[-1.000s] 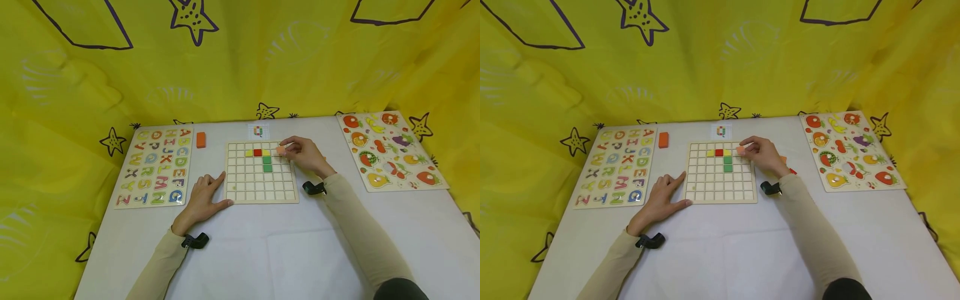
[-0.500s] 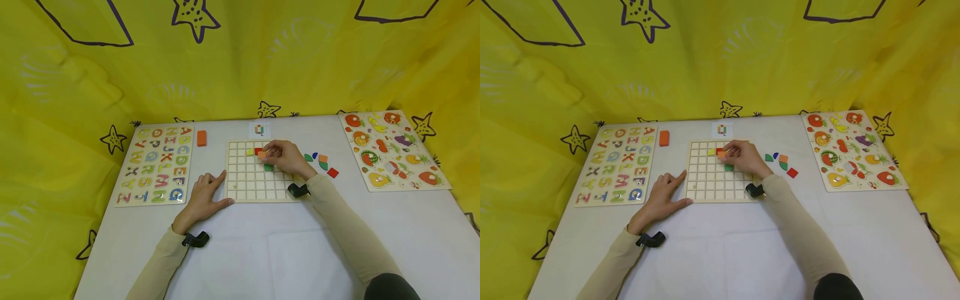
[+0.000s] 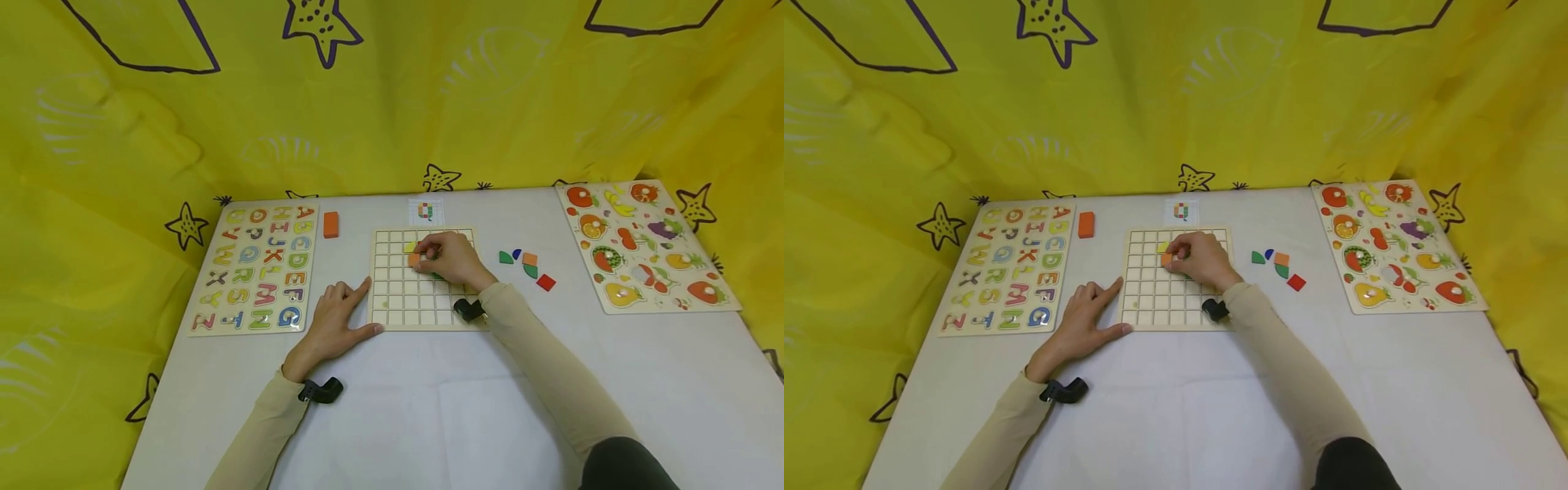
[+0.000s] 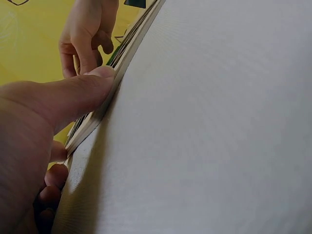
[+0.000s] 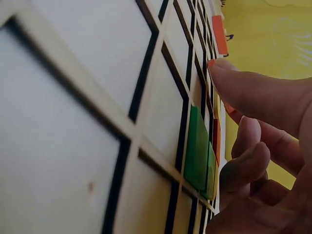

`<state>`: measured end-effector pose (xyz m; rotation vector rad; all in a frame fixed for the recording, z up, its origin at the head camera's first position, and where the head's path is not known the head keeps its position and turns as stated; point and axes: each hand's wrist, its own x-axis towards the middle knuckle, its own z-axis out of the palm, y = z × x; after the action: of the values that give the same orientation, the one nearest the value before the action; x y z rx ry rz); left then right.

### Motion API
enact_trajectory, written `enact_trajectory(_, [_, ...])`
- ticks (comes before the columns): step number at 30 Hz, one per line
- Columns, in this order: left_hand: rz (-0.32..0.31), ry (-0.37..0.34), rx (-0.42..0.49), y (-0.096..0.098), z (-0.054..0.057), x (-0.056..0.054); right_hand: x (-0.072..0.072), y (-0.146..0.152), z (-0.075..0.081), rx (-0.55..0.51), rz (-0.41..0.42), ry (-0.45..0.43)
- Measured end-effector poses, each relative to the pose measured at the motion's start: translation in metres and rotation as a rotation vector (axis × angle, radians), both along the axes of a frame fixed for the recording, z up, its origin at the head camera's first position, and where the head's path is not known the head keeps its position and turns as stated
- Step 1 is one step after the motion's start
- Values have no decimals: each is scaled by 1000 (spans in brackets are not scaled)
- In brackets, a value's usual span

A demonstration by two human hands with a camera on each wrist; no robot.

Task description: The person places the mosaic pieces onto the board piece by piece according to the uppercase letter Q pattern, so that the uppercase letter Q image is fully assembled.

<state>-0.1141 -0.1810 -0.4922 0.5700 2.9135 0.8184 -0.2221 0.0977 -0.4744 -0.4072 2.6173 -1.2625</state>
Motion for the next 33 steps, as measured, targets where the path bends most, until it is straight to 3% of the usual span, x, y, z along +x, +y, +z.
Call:
enact_trajectory(10, [-4,1,-2,1,-2,-1,0,-5,2,31,-19,-19])
enact_trajectory(17, [-2,-3,-2,0,0,-1,-2,-4,4,44,16,21])
enact_trajectory(33, [3,-3,1,1,0,0,-3,-6,7,86,39,7])
